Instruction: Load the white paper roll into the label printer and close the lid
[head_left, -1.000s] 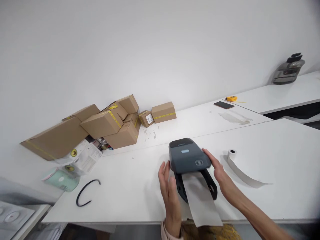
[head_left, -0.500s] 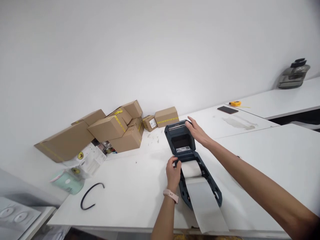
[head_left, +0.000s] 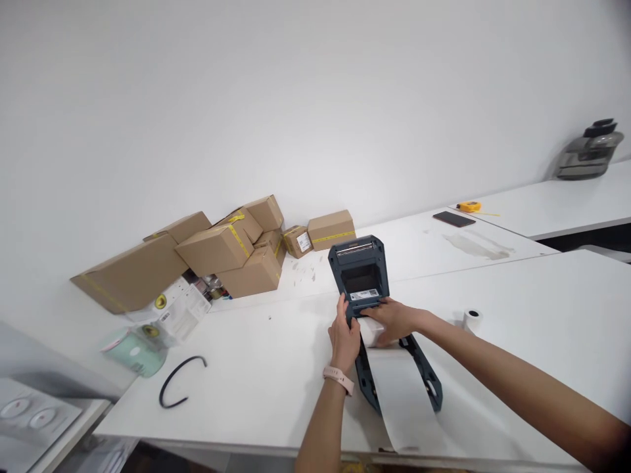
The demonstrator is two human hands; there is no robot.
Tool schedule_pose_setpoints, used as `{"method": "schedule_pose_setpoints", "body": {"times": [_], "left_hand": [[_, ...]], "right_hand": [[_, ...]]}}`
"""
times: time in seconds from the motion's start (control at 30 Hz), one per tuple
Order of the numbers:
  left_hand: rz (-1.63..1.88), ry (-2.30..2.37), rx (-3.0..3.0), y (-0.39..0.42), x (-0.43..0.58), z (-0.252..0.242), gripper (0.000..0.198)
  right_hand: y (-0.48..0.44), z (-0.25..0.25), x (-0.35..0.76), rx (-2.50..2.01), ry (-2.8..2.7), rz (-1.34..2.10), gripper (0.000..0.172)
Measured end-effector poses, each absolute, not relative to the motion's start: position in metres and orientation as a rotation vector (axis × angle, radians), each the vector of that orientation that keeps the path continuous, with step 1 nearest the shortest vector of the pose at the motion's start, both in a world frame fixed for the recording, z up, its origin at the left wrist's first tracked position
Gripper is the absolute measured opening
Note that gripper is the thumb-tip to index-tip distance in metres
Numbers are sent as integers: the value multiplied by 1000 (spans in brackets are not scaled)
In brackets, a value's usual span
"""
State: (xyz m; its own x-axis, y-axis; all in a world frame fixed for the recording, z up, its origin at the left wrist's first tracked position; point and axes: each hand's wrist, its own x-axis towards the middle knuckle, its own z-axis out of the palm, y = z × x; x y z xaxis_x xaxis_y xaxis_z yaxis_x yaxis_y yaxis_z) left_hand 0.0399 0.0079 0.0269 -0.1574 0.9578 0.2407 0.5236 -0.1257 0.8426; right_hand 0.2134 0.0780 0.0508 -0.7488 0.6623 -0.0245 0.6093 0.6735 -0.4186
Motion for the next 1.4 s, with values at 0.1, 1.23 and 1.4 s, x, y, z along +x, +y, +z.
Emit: {"method": "schedule_pose_setpoints", "body": {"times": [0.1, 1.23, 1.4], "left_hand": [[1150, 1712, 1669, 8, 37, 25, 66], [1297, 1647, 1495, 9, 38, 12, 48], [1284, 1640, 1511, 11, 37, 8, 47]], "right_hand": [[83, 51, 203, -1102, -2857, 600, 80], [118, 2, 317, -1303, -2120, 928, 62], [117, 15, 377, -1275, -1965, 1010, 59]]}}
